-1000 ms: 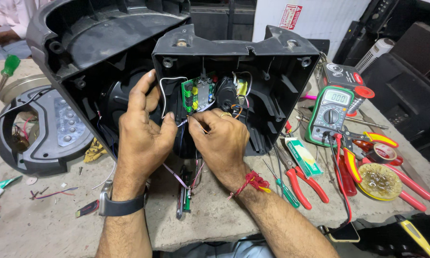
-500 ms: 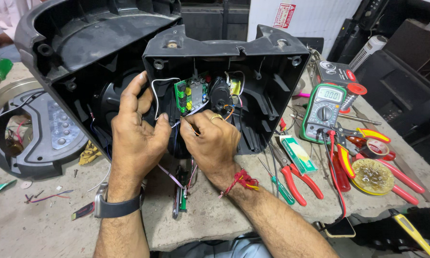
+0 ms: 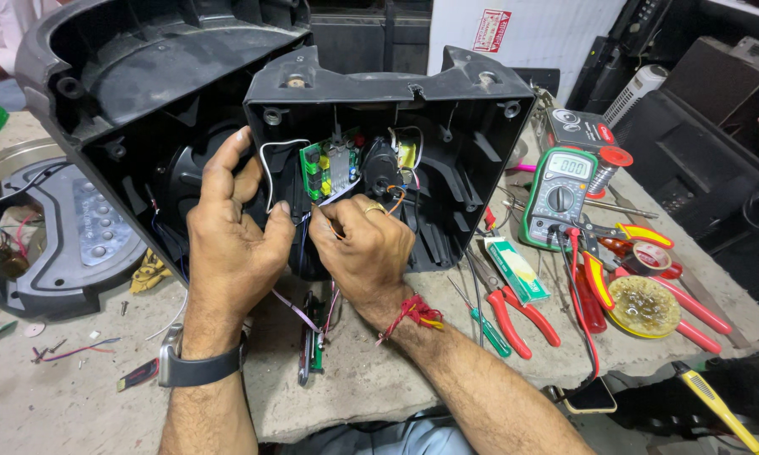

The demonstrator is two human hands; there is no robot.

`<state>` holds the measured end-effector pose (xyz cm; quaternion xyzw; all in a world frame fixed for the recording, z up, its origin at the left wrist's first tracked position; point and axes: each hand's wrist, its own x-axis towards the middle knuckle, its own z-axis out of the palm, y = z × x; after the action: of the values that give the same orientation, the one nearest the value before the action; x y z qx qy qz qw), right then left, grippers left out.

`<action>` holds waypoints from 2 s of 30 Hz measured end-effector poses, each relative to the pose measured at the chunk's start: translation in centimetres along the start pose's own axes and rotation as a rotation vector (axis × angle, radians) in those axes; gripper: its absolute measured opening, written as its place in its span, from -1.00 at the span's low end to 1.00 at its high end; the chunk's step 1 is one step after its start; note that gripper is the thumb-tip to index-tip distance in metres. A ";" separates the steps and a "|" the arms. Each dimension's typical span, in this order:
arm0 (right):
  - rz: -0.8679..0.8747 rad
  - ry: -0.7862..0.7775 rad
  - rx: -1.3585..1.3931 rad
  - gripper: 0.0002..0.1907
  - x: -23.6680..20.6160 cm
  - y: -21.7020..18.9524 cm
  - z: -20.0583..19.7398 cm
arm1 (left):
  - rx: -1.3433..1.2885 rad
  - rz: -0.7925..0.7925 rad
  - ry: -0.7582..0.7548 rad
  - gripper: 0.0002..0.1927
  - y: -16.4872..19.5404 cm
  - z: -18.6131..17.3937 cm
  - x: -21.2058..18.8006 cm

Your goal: The person repairs the internal wiring of a disassembled speaker system. They use a screwdriver to adjust connections on a green circuit board and pliers to strip and manipulate wires. The person also uses a multimeter to test electrical continuity.

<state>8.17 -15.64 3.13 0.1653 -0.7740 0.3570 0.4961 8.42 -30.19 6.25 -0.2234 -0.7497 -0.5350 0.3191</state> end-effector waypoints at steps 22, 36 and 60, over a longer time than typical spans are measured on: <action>0.246 -0.016 0.069 -0.79 0.8 2.7 -2.1 | -0.155 -0.028 -0.036 -0.27 0.8 3.9 -0.2; 0.266 -0.014 0.096 -0.78 1.2 4.7 -4.6 | -0.168 -0.019 -0.003 -0.28 2.0 6.6 -0.5; 0.024 0.062 0.088 -0.89 0.1 3.9 -4.7 | -0.183 -0.026 -0.006 -0.28 2.5 5.7 -1.0</action>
<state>8.81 -9.52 2.88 0.1666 -0.7436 0.4018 0.5079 9.46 -23.99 5.92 -0.2438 -0.7013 -0.6047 0.2881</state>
